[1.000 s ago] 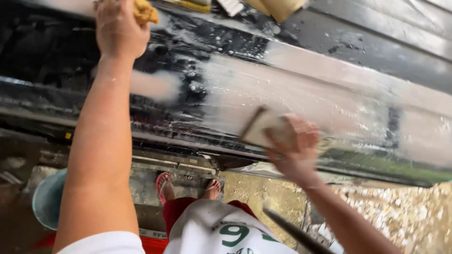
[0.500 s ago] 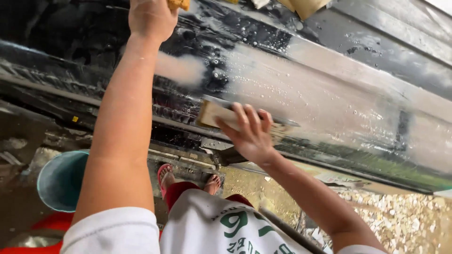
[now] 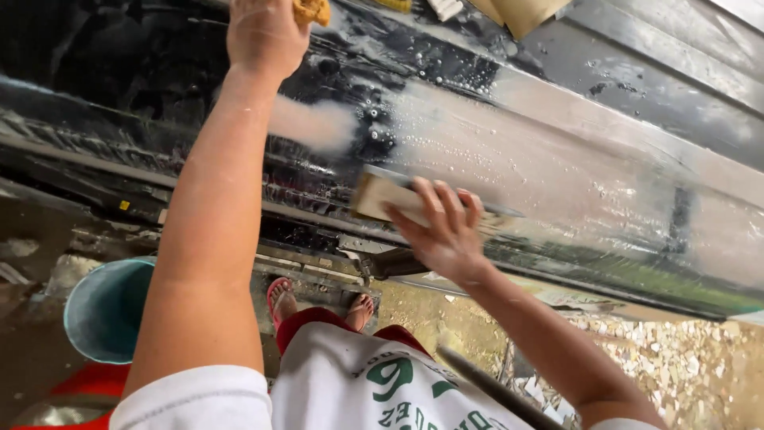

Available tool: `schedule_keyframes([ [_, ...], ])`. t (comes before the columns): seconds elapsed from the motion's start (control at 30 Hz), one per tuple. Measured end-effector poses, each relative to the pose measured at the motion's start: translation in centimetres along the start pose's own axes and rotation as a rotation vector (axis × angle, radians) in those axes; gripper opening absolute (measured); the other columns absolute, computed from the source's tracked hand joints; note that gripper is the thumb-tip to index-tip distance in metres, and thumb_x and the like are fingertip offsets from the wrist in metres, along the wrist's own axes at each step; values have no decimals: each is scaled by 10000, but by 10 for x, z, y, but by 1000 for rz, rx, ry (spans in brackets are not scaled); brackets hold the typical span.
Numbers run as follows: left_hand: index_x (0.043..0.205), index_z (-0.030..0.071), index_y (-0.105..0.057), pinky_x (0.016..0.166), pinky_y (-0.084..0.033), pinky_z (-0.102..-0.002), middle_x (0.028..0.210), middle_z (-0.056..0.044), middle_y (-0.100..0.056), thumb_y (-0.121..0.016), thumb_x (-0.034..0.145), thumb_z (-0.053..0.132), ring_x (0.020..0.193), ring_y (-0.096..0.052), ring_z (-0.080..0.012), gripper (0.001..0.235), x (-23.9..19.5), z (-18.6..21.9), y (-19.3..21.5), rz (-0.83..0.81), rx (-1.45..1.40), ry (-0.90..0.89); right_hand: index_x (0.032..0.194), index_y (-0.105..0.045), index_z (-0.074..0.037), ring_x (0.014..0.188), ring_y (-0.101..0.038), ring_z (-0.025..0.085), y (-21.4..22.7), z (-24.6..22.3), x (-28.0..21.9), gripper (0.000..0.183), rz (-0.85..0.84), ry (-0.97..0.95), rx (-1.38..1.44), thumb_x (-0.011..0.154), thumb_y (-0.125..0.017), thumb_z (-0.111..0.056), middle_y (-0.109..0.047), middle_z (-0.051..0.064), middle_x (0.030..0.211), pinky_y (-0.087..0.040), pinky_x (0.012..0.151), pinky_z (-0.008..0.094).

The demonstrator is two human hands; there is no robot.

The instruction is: The person sands the hood of a car using various sanding blocks and sandpaper. They switch between different tools and sandpaper sheets, applying a white substance to the surface as they work.

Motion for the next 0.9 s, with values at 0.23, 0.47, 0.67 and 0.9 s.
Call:
schedule_keyframes([
  [0.23,1257,67,-606,912,-492,-497,1214,-168,-633,-900,842,219,1112,-573,-381,530,2,3,9,63,-47,21,1320,-662,-309,1189,-507,307,16,8,17,550,65,-21,47,856,-957,-290,-531,121,1341,-343,1019,474],
  [0.47,1273,52,-630,1006,-429,-568,1274,-212,-606,-914,827,116,1181,-528,-421,533,5,10,28,105,-76,-36,1384,-612,-300,1272,-476,314,26,34,-21,492,-24,2,96,938,-817,-277,-516,142,1415,-285,1101,506],
  [0.67,1255,59,-594,991,-443,-526,1256,-183,-605,-907,833,167,1166,-539,-412,536,4,4,17,56,-99,17,1434,-576,-356,1362,-336,318,-13,4,42,473,-72,-57,156,997,-729,-453,-327,114,1542,-240,1115,536],
  [0.9,1375,57,-548,1076,-335,-614,1371,-267,-500,-901,866,154,1269,-433,-461,627,6,10,29,11,-51,57,1385,-593,-296,1261,-486,357,24,40,-12,463,-17,40,124,965,-783,-340,-512,175,1418,-290,1110,542],
])
Point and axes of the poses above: each hand's wrist, its own x-axis towards the middle knuckle, its own y-axis out of the back of the hand, z = x × y, the point moved 2 cm from there along x, towards the middle knuckle
